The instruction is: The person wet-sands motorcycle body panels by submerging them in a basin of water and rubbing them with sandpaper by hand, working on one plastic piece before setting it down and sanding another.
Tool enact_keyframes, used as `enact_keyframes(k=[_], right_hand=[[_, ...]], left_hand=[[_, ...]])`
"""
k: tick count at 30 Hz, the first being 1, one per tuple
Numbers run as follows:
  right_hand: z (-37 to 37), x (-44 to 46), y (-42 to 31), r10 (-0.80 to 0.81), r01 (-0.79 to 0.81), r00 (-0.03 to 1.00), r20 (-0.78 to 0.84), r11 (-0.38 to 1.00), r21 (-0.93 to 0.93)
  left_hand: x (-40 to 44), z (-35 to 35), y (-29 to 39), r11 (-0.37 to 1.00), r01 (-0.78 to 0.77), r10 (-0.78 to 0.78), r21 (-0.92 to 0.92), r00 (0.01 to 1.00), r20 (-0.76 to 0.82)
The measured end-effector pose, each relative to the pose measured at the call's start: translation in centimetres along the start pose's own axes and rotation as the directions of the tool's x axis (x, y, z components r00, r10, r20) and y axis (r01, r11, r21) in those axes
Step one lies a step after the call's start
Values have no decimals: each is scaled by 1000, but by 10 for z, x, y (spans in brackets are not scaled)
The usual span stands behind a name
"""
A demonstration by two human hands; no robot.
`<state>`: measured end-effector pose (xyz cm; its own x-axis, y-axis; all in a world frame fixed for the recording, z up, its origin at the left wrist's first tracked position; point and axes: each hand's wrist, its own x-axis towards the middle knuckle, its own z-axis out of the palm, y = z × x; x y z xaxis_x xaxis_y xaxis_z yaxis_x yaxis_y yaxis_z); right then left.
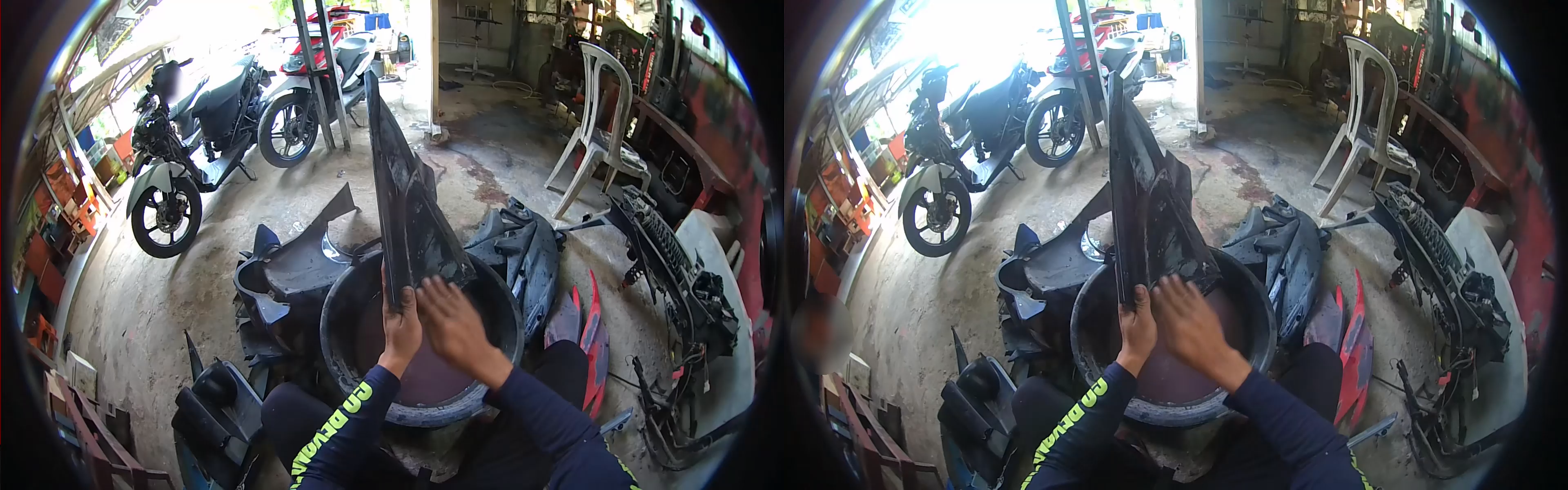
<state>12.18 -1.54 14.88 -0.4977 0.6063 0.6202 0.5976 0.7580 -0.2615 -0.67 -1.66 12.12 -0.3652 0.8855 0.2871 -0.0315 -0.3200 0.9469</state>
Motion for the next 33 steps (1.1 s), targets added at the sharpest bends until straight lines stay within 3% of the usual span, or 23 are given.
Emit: enact_keyframes(k=[1, 2, 3, 4, 5, 7, 9, 11, 13, 14, 15, 17, 19, 20, 22, 25, 26, 27, 29, 31, 33], right_hand=[[-1, 1, 8, 9, -9, 1000, -1, 1000, 1], [-5, 7, 23, 91, -96, 993, -74, 993, -70], [-8, 9, 31, 167, -187, 975, -147, 973, -134], [-7, 7, 25, 114, -133, 982, -154, 984, -121], [4, 1, 16, 29, -21, 992, -122, 997, 69], [-4, 4, 11, -63, 63, 998, 8, 998, -1], [-11, 21, 33, 128, -137, 988, -92, 984, -111], [-6, 22, 22, 191, -203, 974, -122, 974, -101], [0, 14, -2, -47, 46, 998, 44, 999, 16], [5, 16, 12, -73, 72, 995, 69, 997, 11], [3, 24, 24, -68, 67, 995, 68, 998, 15], [-4, 45, 45, 142, -143, 990, -26, 988, -57], [5, 29, 23, 91, -97, 994, -54, 988, -118], [6, 16, 4, 24, -25, 1000, -11, 998, -49], [5, 21, 8, -70, 70, 996, 61, 998, -6], [2, 69, 46, 51, -51, 997, 50, 999, 1], [9, 74, 51, -2, 8, 998, 69, 995, -95], [12, 66, 36, -5, 11, 998, 62, 996, -92], [19, 32, -8, -32, 30, 999, 19, 998, 60], [22, 39, -5, -35, 33, 999, 38, 998, 53], [30, 84, 35, 29, -33, 997, -66, 997, -64]], left_hand=[[-1, -1, 2, 994, 104, -102, -44, 994, 35], [-3, 16, -2, 955, 47, -59, -294, 998, -33], [-2, 15, -11, 954, 53, -64, -295, 998, -27], [-1, 10, -21, 980, 70, -66, -186, 997, 30], [2, 5, -29, 995, 74, -68, -72, 994, 89], [3, -1, -12, 983, 128, -115, -132, 988, 103], [4, 0, -9, 965, 183, -162, -189, 980, 120], [8, 9, -11, 953, 64, -61, -297, 998, 20], [11, 3, 1, 958, 33, -26, -285, 999, 27], [12, 0, 6, 961, 12, -3, -277, 999, 34], [11, -5, 4, 962, 16, -6, -272, 999, 37], [12, -13, -2, 931, 257, -219, -260, 962, 166], [16, -23, -12, 968, 194, -171, -158, 974, 151], [21, -26, -15, 990, 125, -116, -61, 983, 141], [24, -28, -20, 977, 143, -115, -157, 978, 175], [18, -13, 10, 913, 228, -177, -339, 968, 176], [18, -9, 24, 862, 267, -229, -431, 964, 138], [22, -15, 23, 866, 261, -224, -427, 965, 137], [31, -30, 12, 970, 125, -92, -209, 983, 160], [32, -35, 1, 949, 184, -141, -255, 974, 180], [34, -32, 6, 926, 237, -179, -295, 961, 211]])
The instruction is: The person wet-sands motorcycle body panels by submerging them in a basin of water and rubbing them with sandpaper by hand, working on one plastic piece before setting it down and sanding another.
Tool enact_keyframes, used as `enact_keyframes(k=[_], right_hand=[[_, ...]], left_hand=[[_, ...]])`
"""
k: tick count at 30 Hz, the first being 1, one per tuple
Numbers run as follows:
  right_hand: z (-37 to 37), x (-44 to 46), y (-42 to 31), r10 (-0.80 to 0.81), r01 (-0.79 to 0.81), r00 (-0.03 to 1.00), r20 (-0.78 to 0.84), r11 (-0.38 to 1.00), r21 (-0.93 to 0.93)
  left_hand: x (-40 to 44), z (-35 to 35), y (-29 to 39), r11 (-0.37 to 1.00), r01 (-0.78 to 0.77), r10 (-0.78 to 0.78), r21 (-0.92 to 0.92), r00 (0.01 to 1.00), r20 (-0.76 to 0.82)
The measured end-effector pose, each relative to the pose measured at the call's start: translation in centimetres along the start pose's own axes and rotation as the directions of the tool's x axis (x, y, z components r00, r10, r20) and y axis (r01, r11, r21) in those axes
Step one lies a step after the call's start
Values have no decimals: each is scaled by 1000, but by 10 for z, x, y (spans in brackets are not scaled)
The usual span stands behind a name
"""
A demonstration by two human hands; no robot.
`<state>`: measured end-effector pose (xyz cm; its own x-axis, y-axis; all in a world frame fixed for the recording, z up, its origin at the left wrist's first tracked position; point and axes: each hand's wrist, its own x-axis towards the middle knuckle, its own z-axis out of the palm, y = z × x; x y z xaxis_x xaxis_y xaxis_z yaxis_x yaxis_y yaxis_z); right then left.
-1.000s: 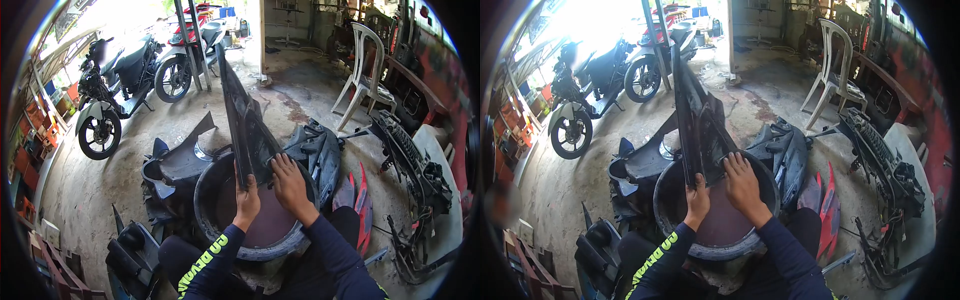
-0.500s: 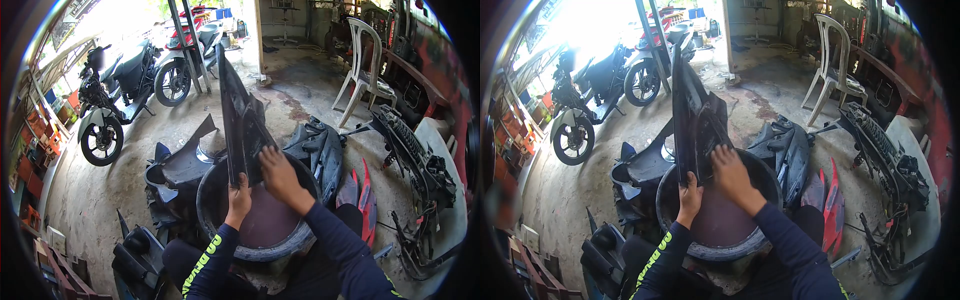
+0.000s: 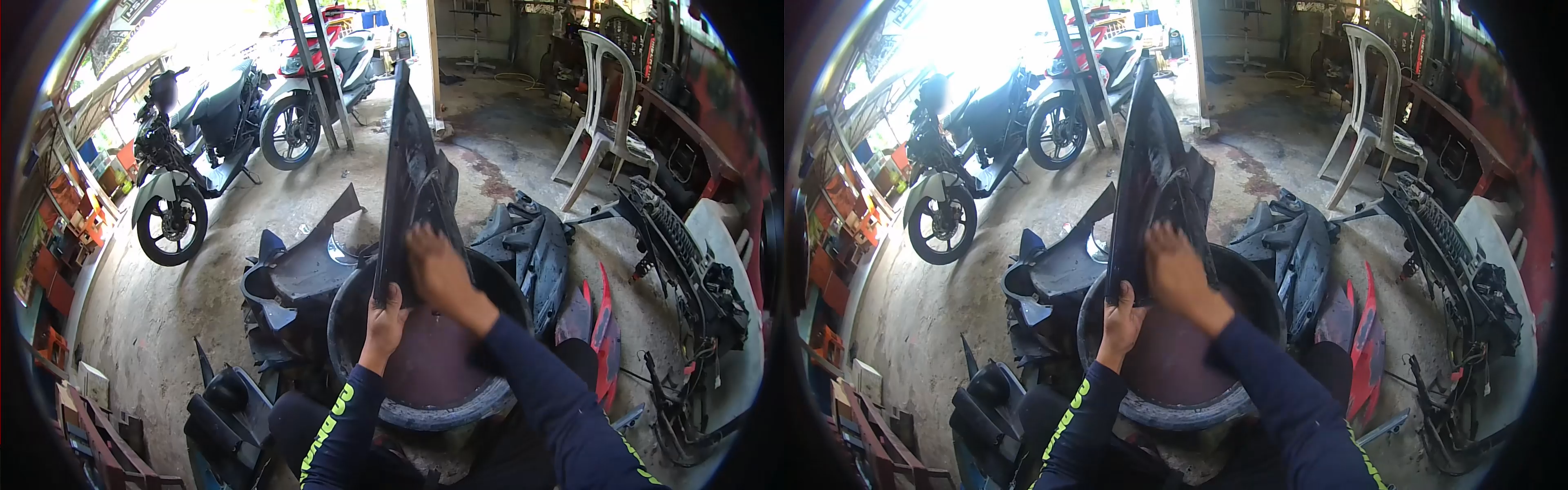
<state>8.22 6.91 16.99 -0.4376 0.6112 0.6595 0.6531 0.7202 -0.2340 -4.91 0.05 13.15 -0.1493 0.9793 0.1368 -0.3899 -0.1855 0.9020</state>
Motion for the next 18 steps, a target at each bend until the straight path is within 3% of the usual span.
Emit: enact_keyframes(k=[2, 3, 4, 5, 6, 8, 9, 10, 11, 12, 14, 15, 18], right_hand=[[10, 16, 7, 74, -72, 996, 47, 997, -31], [13, 1, -5, 15, -15, 1000, 22, 1000, -17], [16, -14, -19, -44, 44, 999, -9, 999, -8], [10, -34, -41, -90, 89, 991, 102, 996, 13], [3, -45, -58, -54, 43, 995, 89, 992, 119], [8, -20, -37, -67, 59, 995, 78, 994, 90], [10, 0, -21, -64, 57, 995, 79, 994, 92], [11, 23, -2, 51, -56, 997, 56, 994, 92], [10, 32, 7, 166, -169, 985, 34, 981, 95], [13, 21, -1, 167, -169, 985, 37, 981, 94], [18, -22, -36, -81, 81, 997, -17, 997, 9], [12, -37, -56, -57, 54, 998, 29, 992, 116], [13, -1, -25, -35, 36, 999, -30, 998, 53]], left_hand=[[-2, 12, 13, 980, 23, -24, -195, 1000, -4], [-1, -5, 12, 993, 105, -109, -59, 993, -52], [6, -14, 5, 993, 103, -106, -58, 993, -43], [12, -22, -4, 999, 19, -20, -32, 999, -28], [13, -19, -1, 998, -65, 65, -9, 998, -18], [9, -16, 1, 998, -49, 46, -49, 998, -49], [7, -14, 2, 984, -48, 53, -173, 998, 25], [7, -8, 5, 955, -33, 66, -296, 993, 102], [6, 2, 12, 959, -25, 52, -281, 995, 89], [6, 0, 11, 959, -24, 51, -284, 995, 87], [15, -12, 8, 996, -85, 87, -36, 995, 43], [18, -16, 11, 999, -36, 37, -28, 999, 22], [11, -16, 9, 978, 73, -76, -197, 997, -7]])
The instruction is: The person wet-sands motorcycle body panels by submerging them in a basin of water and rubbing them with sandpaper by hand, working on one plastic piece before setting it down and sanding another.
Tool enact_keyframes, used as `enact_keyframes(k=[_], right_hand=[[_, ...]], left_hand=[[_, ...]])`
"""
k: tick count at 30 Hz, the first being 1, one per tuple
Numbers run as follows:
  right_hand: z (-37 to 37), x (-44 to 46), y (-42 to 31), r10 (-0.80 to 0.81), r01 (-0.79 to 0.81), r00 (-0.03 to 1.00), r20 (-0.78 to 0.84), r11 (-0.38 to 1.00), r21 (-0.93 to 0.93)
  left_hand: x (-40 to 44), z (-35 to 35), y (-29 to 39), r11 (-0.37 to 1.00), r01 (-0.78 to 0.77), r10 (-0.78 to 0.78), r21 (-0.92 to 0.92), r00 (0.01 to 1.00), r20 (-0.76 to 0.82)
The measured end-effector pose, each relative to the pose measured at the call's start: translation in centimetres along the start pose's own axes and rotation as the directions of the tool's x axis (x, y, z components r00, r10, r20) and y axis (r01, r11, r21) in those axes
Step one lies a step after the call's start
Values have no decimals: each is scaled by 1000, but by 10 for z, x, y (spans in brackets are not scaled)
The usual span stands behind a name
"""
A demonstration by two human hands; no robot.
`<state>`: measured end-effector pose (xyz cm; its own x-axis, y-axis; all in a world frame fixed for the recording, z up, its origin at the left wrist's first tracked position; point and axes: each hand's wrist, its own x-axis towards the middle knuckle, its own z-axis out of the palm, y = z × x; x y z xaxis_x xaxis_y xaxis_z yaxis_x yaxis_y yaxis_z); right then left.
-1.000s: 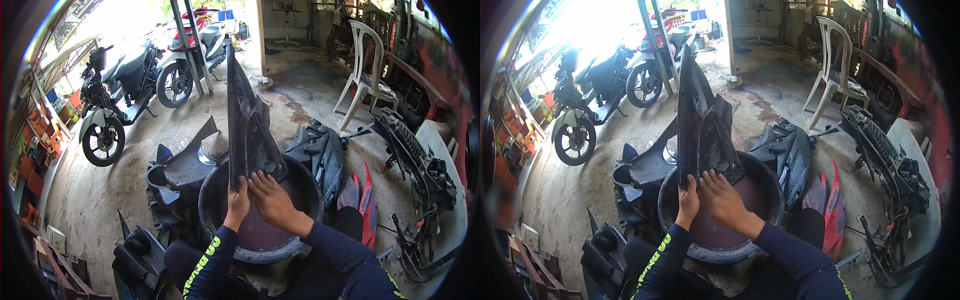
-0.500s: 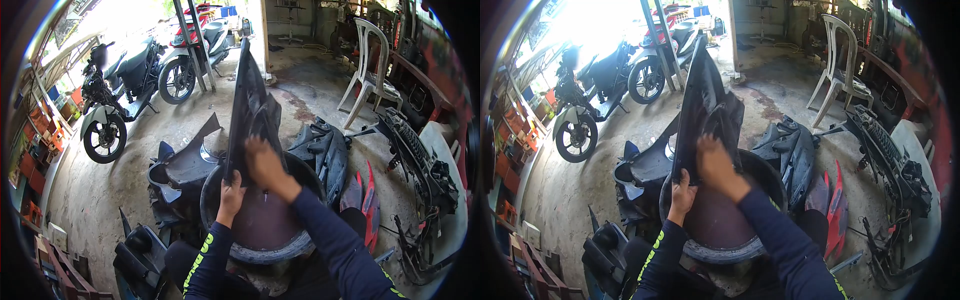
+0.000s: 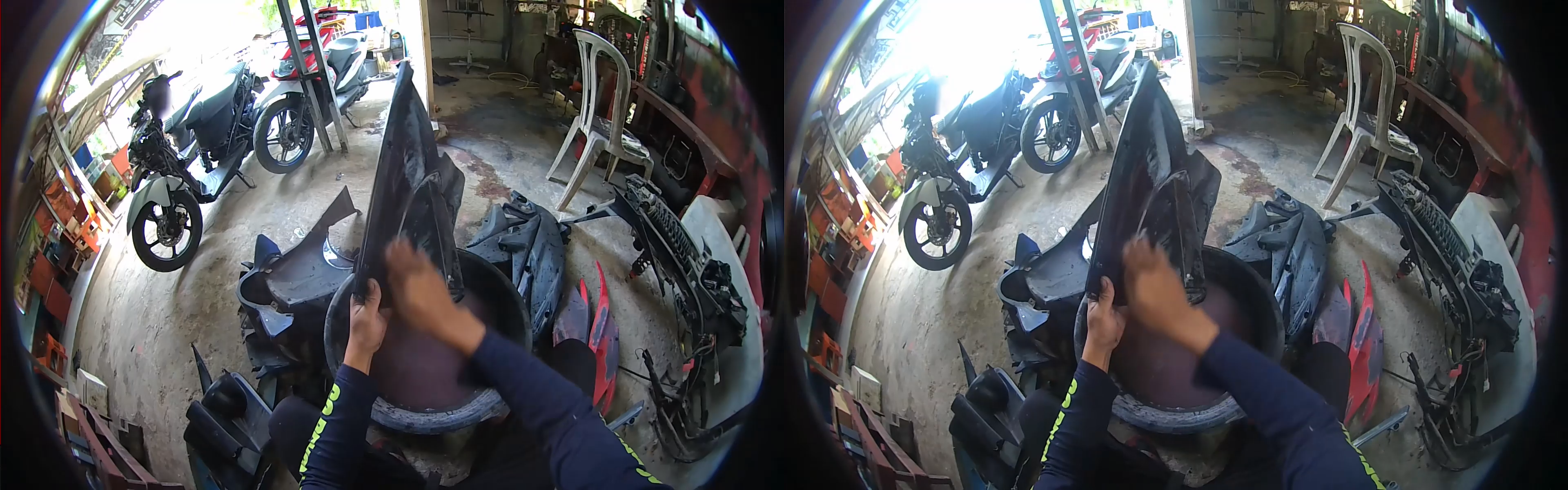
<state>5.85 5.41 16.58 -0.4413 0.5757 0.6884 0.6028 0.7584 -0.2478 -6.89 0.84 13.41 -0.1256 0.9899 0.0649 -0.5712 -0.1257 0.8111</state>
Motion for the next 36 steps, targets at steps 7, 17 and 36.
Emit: enact_keyframes(k=[7, 17, 36], right_hand=[[7, -13, -10, 43, -43, 999, 31, 999, -11], [7, -8, 1, 102, -100, 993, 54, 994, -39], [-39, -31, 6, -165, 160, 936, 312, 986, 40]], left_hand=[[5, 11, 11, 961, -196, 194, 194, 981, 27], [-1, 14, 15, 994, -87, 83, 70, 995, 57], [22, -26, 33, 982, -147, 151, -115, 988, 26]])
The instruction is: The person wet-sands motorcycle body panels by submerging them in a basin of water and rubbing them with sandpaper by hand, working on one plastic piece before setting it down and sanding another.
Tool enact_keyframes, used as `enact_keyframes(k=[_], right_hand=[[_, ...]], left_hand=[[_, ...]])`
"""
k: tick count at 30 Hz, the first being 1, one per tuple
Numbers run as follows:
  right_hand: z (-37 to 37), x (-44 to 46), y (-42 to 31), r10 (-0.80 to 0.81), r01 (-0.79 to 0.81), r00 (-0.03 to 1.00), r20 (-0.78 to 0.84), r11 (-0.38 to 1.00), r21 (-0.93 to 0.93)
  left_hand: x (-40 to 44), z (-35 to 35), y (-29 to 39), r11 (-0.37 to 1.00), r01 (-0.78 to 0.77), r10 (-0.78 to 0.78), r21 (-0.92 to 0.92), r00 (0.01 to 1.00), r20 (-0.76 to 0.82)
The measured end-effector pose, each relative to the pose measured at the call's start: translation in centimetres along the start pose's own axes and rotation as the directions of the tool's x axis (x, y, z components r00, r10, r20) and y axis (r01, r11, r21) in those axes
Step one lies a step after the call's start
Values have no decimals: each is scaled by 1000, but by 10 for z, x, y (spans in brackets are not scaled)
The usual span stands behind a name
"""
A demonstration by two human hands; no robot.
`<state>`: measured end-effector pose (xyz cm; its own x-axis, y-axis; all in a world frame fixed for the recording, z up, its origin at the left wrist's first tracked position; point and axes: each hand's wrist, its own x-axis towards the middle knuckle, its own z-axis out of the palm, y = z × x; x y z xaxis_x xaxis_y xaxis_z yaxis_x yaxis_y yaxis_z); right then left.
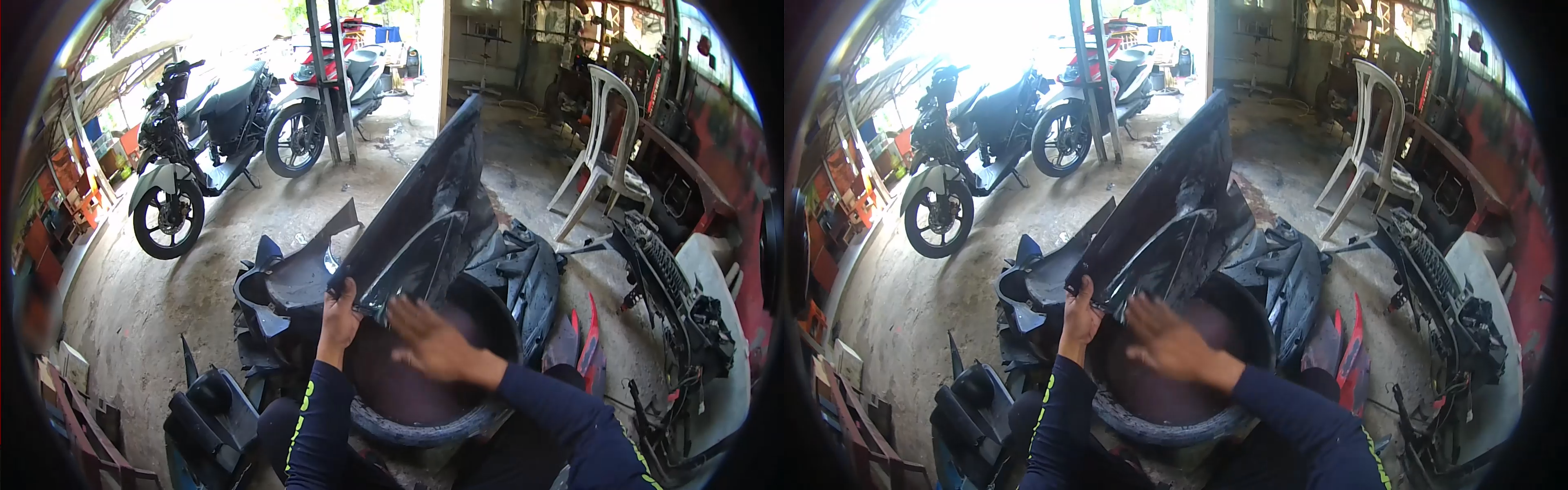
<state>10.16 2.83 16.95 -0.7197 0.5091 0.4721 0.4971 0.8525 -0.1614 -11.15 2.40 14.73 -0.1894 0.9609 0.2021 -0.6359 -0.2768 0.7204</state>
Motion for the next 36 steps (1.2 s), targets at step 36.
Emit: enact_keyframes(k=[36], right_hand=[[18, 32, 36, 283, -309, 922, -265, 949, -60]], left_hand=[[0, -23, -5, 981, 62, -61, 182, 998, -8]])
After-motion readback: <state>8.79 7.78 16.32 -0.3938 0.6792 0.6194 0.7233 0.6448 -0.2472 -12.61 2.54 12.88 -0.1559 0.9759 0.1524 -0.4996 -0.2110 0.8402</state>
